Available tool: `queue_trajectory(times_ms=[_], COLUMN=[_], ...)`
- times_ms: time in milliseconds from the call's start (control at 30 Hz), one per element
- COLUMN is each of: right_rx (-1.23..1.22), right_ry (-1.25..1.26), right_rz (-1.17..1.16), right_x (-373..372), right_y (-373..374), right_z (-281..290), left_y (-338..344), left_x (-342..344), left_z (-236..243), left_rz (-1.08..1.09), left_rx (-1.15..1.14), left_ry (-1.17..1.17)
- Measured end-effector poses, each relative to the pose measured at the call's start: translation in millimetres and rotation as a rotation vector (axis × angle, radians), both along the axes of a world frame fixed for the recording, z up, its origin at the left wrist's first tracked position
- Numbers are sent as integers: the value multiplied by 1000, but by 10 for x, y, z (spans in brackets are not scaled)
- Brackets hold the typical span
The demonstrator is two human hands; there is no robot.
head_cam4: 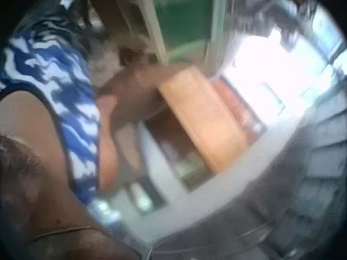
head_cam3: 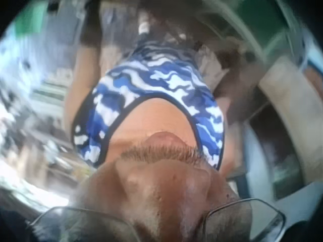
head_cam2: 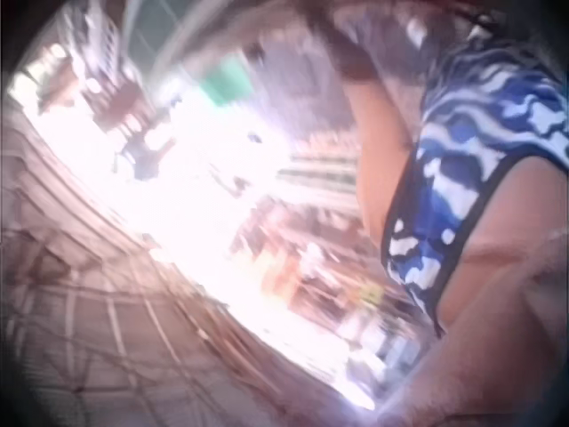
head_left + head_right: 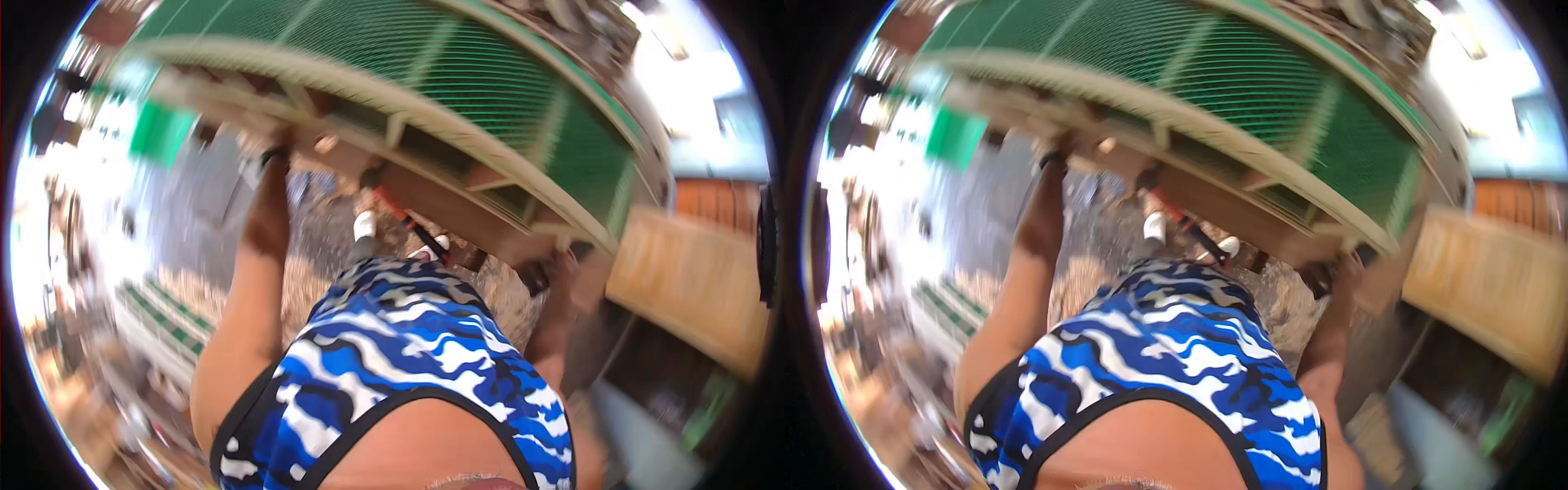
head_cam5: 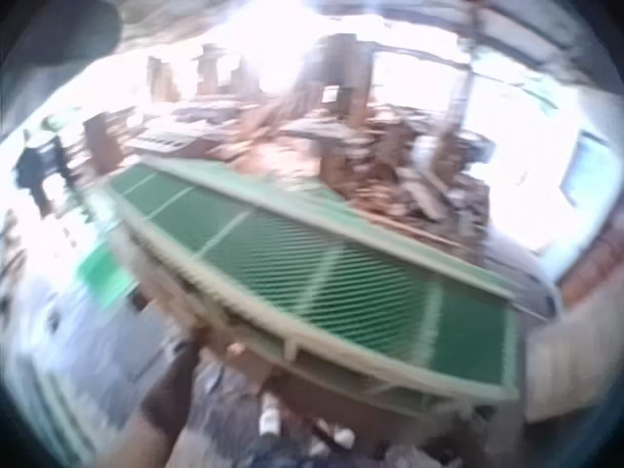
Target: Assembling a wooden structure with green wire mesh using a hammer, nails, and a handsaw.
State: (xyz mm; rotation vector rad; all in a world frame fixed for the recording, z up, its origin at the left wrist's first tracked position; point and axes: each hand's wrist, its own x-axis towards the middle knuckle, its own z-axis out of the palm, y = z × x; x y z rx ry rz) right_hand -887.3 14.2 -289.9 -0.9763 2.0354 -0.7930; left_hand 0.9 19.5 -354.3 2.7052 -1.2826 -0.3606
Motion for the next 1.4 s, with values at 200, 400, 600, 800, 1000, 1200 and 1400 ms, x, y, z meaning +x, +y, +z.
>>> queue_trajectory(times_ms=[200, 400, 600, 800, 1000, 1200, 1400], right_rx=[-115, -258, -651, -1075, -1079, -996, -924], right_ry=[169, 205, 154, -68, 171, 3, -74], right_rz=[-203, -220, -545, 25, 371, 300, 274], right_x=[580, 523, 248, 1194, 1873, 1803, 1808], right_y=[-44, 34, -2, -563, -678, -674, -651], right_z=[96, 885, 2142, 3131, 3255, 3206, 3174], left_y=[-229, 748, 921, 12, -568, -610, -625], left_x=[226, -379, -2004, -3924, -4798, -4878, -4879], left_z=[-90, 1039, 3251, 4153, 4198, 4075, 4084], left_rz=[115, 779, 331, -404, -487, -509, -515], left_rx=[354, -665, -948, -675, -473, -402, -393], left_ry=[28, 727, 484, 584, 257, 123, 114])
